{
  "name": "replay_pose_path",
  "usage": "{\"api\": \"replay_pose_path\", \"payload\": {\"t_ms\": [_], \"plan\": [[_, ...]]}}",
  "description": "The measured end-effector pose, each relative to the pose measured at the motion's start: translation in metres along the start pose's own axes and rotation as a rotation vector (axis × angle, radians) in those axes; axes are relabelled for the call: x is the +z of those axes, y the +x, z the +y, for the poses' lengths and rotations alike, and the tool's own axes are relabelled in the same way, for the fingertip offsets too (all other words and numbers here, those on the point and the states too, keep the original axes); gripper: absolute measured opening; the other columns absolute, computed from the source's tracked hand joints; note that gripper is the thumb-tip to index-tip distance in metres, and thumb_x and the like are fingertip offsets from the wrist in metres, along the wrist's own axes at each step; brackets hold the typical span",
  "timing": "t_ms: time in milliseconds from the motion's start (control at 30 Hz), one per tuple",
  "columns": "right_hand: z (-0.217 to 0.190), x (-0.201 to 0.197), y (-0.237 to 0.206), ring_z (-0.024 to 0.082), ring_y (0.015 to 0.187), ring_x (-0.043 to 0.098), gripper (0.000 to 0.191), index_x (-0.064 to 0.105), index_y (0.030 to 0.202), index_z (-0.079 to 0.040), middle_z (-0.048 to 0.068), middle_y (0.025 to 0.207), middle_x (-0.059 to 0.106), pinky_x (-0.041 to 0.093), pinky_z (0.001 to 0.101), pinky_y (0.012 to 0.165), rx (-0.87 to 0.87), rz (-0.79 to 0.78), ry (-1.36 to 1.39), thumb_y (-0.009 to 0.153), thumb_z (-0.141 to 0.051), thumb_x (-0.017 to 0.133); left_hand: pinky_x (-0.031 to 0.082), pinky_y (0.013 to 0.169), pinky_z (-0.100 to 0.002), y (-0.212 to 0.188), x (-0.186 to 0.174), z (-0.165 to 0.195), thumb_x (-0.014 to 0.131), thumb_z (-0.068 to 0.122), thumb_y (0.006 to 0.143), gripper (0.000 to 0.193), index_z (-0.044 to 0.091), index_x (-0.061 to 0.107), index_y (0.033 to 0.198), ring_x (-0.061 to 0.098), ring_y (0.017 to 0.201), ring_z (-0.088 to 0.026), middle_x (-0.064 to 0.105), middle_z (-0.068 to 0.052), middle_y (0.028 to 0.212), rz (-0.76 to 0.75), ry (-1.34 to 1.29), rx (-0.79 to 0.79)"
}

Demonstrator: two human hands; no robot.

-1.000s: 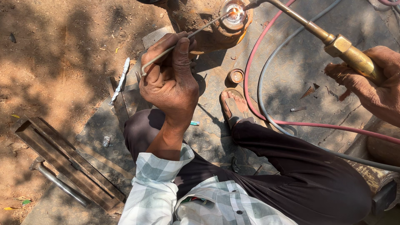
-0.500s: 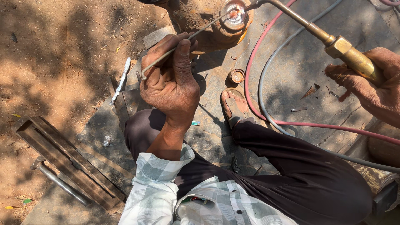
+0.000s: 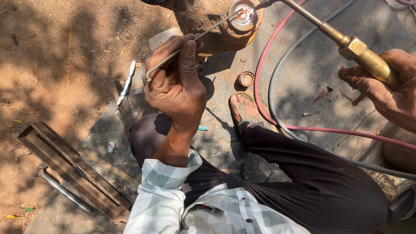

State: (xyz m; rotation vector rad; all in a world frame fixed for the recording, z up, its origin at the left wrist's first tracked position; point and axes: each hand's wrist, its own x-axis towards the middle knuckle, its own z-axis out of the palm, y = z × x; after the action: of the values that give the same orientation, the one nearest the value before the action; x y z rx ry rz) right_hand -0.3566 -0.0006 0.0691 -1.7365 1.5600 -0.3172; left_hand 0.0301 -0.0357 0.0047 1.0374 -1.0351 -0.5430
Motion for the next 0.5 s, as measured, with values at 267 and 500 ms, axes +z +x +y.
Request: {"api": "replay_pose_path", "payload": {"t_ms": [267,500], "plan": [[-0.011,0.001,0.004,0.034,0.118,0.07,0.027,0.053,0.121,0.01,0.029,0.118,0.07,0.067,0.0411,0.08,0.026,-0.003,-0.014,0.104,-0.01,0.057,0.068,0.083,-0.025,-0.003,0.004,0.001,0.068,0.001,0.112,0.01,-0.004,0.064,0.119,0.078,0.096,-0.017,0.073,-0.014,0.112,-0.02,-0.11,-0.076],[-0.012,0.001,0.004,0.034,0.115,0.069,0.031,0.051,0.125,0.011,0.03,0.117,0.068,0.065,0.04,0.077,-0.019,0.008,0.024,0.103,-0.011,0.055,0.068,0.079,-0.024,-0.002,0.002,0.002,0.069,0.001,0.109,0.014,-0.004,0.064,0.121,0.078,0.095,-0.018,0.073,-0.016,0.112,0.0,-0.108,-0.072]]}}
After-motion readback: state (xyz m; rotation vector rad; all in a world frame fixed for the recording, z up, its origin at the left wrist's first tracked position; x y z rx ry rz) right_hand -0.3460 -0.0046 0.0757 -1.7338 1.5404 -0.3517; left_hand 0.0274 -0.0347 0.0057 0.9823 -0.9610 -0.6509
